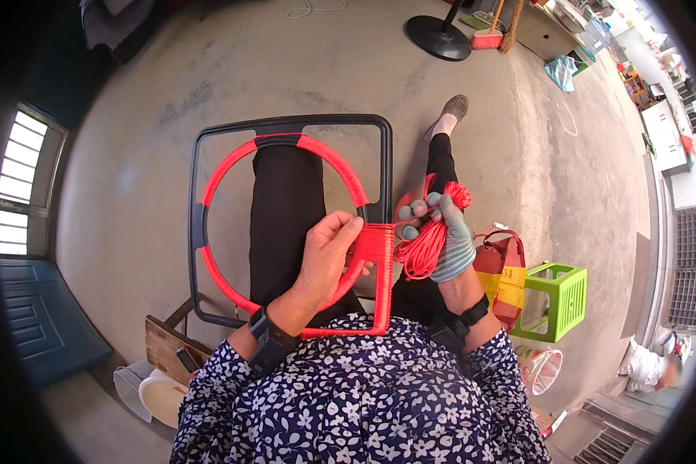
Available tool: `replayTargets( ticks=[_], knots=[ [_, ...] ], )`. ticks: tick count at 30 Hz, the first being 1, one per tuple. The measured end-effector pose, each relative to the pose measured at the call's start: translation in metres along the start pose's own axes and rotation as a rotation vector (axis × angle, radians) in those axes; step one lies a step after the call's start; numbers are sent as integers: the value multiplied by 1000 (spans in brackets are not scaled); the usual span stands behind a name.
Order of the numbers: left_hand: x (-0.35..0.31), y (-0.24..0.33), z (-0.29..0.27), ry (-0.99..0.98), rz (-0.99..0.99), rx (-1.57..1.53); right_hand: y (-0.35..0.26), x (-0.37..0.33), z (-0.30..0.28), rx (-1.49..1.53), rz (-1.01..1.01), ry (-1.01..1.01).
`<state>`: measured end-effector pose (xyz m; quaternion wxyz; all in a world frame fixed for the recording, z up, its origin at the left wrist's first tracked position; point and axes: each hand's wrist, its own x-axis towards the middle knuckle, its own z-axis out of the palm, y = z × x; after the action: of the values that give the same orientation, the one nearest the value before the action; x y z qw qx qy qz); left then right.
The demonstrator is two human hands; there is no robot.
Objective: The person is weaving a red plastic cord around a black and red chair frame.
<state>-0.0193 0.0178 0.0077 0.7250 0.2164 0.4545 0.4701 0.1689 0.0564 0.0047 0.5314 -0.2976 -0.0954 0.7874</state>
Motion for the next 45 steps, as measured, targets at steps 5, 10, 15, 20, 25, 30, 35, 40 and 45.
replayTargets(
  ticks=[5, 10, 15, 20, 25, 30, 35, 40, 45],
  knots=[
    [0, 1, -3, -36, -61, -42, -6, 11, -32, -30, 65, -209],
    [3, -3, -2, -31, -34, 59, -23, 12, -38, -396, 176, 84],
    [6, -13, -3, 4, 187, 298, -36, 17, -16, -1694, -424, 440],
    [-2, -4, 10, 129, 758, 505, -21, -1, 74, -2269, -1392, -465],
    [5, -11, -4, 109, 425, 262, -11, -16, 59, -1588, -632, -67],
    [9, -12, -2, 71, 267, 118, -9, 15, 8, -1060, -19, -90],
    [11, -15, -4, 58, 213, 96, -5, 21, 1, -1140, 255, -341],
    [8, -7, -4, -20, 25, -152, -9, 32, -35, -1304, -308, -206],
    [5, -8, -4, 22, 105, -54, -64, 7, -63, 58, -356, -200]
  ],
)
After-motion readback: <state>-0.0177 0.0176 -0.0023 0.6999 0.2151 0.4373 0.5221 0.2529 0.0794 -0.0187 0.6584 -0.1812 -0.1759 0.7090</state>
